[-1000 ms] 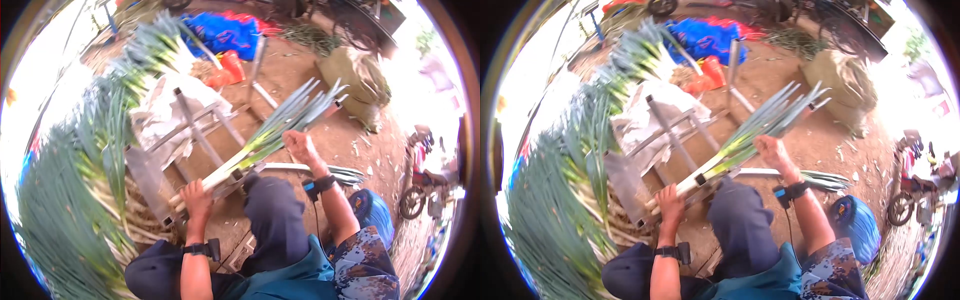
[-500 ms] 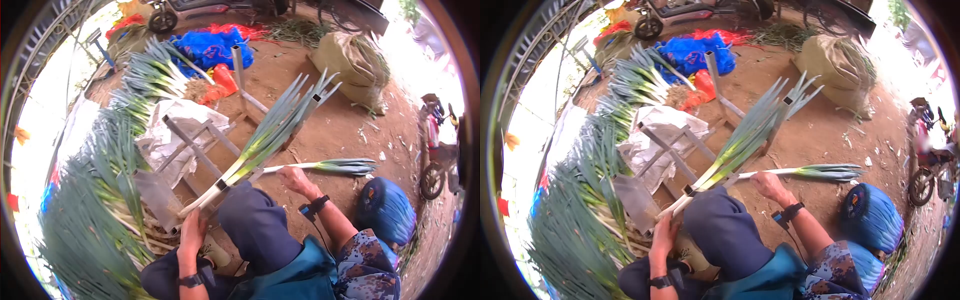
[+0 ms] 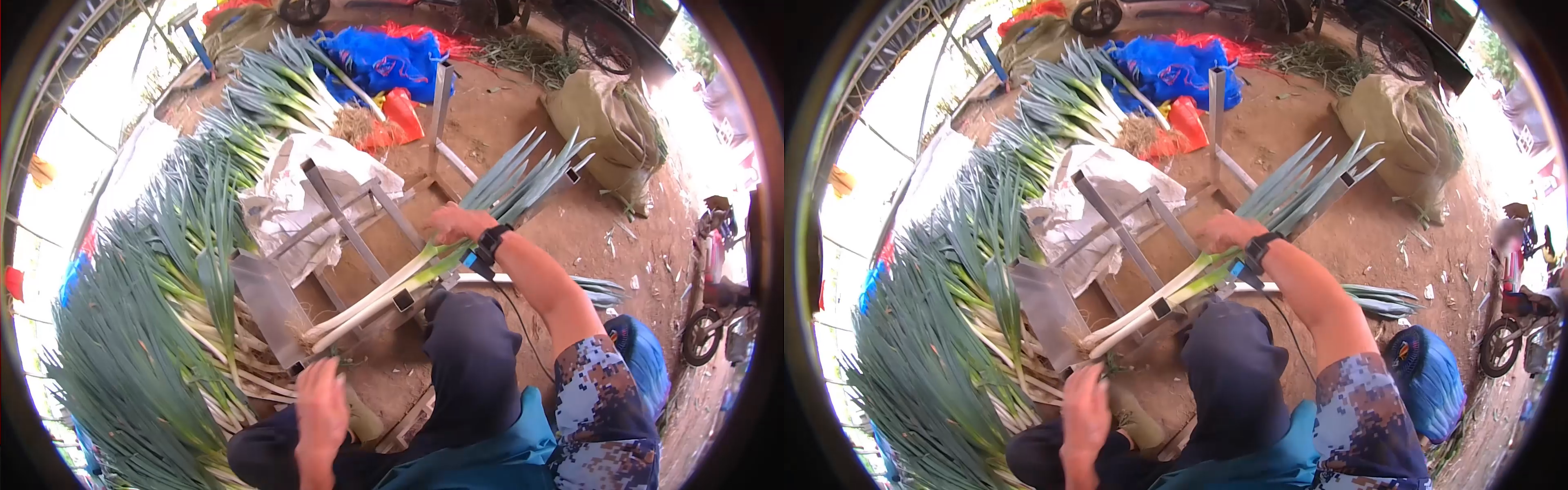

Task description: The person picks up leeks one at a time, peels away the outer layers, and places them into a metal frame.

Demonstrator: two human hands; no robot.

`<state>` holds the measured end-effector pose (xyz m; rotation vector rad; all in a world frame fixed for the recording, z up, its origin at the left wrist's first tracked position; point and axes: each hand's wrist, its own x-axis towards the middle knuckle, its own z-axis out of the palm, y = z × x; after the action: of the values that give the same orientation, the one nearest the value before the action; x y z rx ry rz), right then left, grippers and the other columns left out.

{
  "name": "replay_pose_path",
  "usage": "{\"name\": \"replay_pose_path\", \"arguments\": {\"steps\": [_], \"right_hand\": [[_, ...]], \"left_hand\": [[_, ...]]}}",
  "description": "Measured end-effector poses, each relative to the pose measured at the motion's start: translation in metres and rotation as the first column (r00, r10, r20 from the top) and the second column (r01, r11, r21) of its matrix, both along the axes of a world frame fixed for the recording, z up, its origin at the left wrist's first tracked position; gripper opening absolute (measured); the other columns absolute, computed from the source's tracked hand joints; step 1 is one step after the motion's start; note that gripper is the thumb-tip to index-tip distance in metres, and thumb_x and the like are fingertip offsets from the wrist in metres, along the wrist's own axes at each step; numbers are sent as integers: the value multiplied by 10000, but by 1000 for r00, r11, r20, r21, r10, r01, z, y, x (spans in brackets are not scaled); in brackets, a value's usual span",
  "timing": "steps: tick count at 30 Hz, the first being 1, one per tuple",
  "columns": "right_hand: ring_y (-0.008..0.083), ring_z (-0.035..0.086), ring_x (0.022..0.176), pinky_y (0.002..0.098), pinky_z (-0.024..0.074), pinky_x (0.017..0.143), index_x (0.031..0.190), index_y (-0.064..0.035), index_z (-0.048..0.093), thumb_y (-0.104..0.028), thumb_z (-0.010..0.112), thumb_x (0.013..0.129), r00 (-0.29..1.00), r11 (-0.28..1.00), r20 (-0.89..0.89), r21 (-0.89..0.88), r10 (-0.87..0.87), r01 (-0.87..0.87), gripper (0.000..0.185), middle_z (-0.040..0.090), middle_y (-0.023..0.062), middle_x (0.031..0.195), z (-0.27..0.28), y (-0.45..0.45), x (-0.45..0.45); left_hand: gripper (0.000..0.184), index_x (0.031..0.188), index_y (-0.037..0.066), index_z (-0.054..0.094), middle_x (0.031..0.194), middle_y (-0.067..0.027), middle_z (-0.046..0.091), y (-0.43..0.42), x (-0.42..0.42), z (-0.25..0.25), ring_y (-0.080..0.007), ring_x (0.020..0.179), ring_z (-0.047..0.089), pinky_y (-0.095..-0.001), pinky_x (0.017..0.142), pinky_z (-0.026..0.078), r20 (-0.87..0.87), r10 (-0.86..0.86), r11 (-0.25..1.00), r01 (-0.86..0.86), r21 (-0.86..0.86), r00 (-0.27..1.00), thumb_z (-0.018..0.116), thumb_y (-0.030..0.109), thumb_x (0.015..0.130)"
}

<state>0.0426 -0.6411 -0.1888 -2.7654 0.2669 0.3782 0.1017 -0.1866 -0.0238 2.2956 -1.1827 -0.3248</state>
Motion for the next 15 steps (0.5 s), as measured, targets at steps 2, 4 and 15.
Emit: {"name": "replay_pose_path", "arguments": {"steps": [2, 4, 15], "right_hand": [[327, 622, 1087, 507, 449, 961, 1170, -179, 688, -245, 668, 766, 948, 999, -318, 50, 18, -3, 410, 696, 137, 1049, 15, 3, 16], [328, 619, 1082, 509, 442, 959, 1145, -171, 693, -260, 676, 766, 904, 996, -423, 87, 64, -29, 389, 694, 131, 1002, 29, 10, 20], [361, 570, 971, 460, 444, 875, 1102, -70, 633, -258, 597, 907, 967, 999, 254, 32, -5, -3, 274, 619, 149, 1009, 22, 57, -48]], "left_hand": [[337, 1241, -26, 562, 1238, -209, 569, -40, 5, -44, -401, 1212, 491, -476, 1062, 374, -6, -67, 998, 67, 4, 998, 572, 45, 912], [370, 1265, -18, 539, 1246, -195, 552, -68, 20, -96, -397, 1238, 468, -484, 1075, 353, 23, -52, 998, 52, -21, 998, 584, 63, 906], [219, 1036, 87, 616, 916, -121, 625, -105, 44, -199, -329, 901, 593, -480, 802, 427, 231, 85, 984, -119, 136, 969, 562, 260, 912]]}}
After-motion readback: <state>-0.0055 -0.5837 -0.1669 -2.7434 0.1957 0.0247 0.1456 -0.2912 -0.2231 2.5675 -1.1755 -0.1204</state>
